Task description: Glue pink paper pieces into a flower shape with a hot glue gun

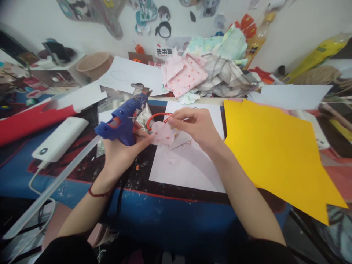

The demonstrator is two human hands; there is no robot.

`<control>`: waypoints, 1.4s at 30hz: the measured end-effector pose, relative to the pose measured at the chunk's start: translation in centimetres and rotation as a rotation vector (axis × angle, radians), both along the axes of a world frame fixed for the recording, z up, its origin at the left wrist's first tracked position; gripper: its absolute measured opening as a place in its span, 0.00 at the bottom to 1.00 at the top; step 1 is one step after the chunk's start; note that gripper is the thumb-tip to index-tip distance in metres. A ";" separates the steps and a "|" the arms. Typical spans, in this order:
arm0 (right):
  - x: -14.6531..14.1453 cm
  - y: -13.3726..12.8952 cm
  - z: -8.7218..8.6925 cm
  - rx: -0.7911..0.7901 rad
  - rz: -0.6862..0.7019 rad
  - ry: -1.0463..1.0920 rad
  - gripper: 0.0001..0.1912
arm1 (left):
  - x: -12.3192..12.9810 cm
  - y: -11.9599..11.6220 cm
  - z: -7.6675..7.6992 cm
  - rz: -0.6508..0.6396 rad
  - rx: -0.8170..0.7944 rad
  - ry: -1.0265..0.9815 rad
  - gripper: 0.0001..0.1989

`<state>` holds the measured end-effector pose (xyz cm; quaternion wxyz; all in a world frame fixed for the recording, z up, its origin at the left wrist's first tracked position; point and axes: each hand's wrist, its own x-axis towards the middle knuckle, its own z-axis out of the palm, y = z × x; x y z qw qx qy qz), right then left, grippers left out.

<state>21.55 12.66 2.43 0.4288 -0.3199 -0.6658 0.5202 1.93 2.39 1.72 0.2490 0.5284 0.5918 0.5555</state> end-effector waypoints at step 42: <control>-2.0 -1.9 -1.2 -0.192 0.060 0.029 0.15 | 0.5 0.9 0.3 -0.025 -0.016 -0.185 0.18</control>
